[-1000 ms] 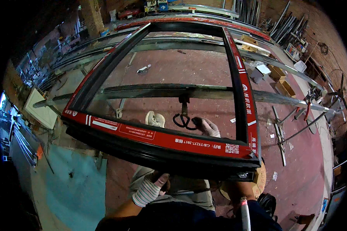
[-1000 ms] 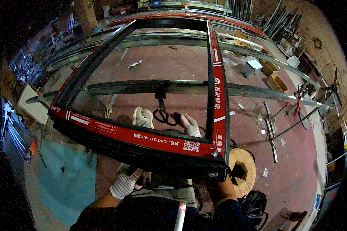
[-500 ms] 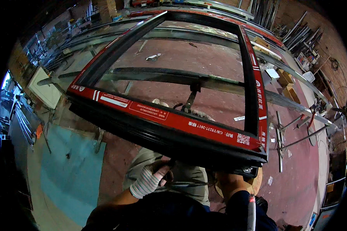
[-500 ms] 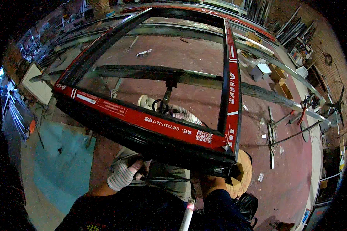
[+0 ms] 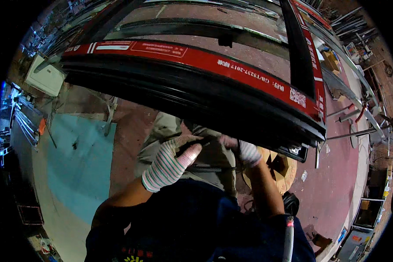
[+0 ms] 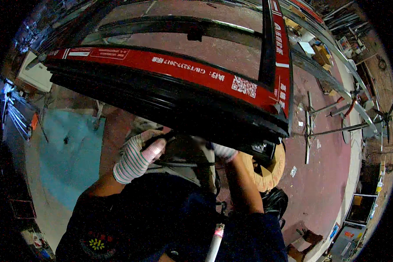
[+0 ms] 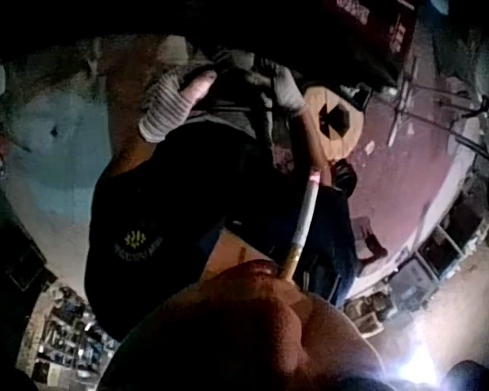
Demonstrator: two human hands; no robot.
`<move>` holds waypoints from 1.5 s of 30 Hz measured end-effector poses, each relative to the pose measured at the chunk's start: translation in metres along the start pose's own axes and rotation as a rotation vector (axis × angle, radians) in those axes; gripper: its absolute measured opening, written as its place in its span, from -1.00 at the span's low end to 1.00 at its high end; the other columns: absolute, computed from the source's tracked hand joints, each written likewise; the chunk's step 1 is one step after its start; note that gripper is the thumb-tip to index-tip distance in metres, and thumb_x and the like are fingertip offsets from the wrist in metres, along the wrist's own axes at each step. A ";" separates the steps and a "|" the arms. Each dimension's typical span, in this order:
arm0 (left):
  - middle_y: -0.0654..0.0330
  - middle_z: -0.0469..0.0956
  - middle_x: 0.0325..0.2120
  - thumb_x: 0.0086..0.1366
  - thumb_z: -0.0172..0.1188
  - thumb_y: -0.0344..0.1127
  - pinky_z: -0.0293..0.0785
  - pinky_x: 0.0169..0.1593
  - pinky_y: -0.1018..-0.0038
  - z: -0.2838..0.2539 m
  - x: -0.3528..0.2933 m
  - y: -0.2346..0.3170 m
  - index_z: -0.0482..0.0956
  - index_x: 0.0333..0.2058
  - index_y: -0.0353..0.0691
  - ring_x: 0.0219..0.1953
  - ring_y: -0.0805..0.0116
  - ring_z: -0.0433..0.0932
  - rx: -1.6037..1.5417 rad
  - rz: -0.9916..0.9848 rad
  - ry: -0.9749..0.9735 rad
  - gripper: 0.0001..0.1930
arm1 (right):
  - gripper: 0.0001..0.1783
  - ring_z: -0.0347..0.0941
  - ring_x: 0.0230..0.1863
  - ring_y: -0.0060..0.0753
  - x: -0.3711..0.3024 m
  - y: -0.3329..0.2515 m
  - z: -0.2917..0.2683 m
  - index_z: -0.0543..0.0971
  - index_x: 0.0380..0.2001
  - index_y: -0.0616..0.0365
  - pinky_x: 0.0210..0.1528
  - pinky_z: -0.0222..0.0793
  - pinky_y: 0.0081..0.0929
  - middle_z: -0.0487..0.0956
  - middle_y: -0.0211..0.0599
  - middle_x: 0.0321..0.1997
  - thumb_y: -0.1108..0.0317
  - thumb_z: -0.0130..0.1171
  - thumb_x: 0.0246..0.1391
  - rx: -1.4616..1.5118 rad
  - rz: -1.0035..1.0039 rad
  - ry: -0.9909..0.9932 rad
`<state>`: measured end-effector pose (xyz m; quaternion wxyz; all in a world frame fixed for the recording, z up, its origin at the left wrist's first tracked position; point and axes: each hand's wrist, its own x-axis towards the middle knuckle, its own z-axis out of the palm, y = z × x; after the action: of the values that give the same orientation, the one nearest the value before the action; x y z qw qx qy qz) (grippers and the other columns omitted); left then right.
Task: The person installs a black rubber seal into the groove of a red window frame. They use pliers to press the seal into place, working along the edges and corners of the frame.
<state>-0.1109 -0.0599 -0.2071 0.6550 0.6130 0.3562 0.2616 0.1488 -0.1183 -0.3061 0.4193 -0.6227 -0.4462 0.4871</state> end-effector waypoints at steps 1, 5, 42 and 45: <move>0.31 0.59 -0.39 0.35 0.23 -0.12 0.46 -0.30 0.60 0.007 0.001 0.002 0.62 -0.09 -0.26 -0.38 0.58 0.50 0.064 0.057 0.006 -0.67 | -0.66 0.38 -0.33 -0.68 -0.018 0.009 0.005 0.54 -0.23 0.18 -0.28 0.36 -0.61 0.54 -0.56 -0.35 0.25 0.43 0.04 0.050 0.021 -0.012; 0.22 0.63 -0.40 0.33 0.24 -0.12 0.52 -0.20 0.50 0.021 -0.001 0.009 0.66 -0.19 -0.27 -0.35 0.45 0.57 0.132 -0.023 -0.064 -0.70 | -0.62 0.41 -0.31 -0.60 -0.081 0.027 -0.012 0.58 -0.18 0.19 -0.25 0.39 -0.54 0.59 -0.43 -0.36 0.24 0.47 0.02 0.172 0.212 0.087; 0.31 0.67 -0.45 0.25 0.31 -0.22 0.50 -0.21 0.60 0.044 0.023 0.020 0.70 -0.29 -0.25 -0.37 0.58 0.58 0.127 -0.284 -0.470 -0.79 | -0.59 0.45 -0.38 0.15 -0.179 -0.051 -0.040 0.54 -0.26 0.29 -0.31 0.35 -0.19 0.52 0.03 -0.44 0.10 0.18 0.09 -0.420 0.060 -0.266; 0.31 0.67 -0.45 0.25 0.31 -0.22 0.51 -0.20 0.60 0.046 0.024 0.027 0.71 -0.28 -0.24 -0.37 0.58 0.58 0.143 -0.320 -0.477 -0.79 | -0.61 0.46 -0.40 0.12 -0.178 -0.061 -0.034 0.54 -0.26 0.29 -0.29 0.37 -0.23 0.53 0.04 -0.45 0.12 0.18 0.07 -0.321 0.126 -0.239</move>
<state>-0.0577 -0.0663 -0.1839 0.7083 0.6378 0.3016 -0.0224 0.1510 -0.2781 -0.2006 0.2276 -0.6459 -0.5247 0.5057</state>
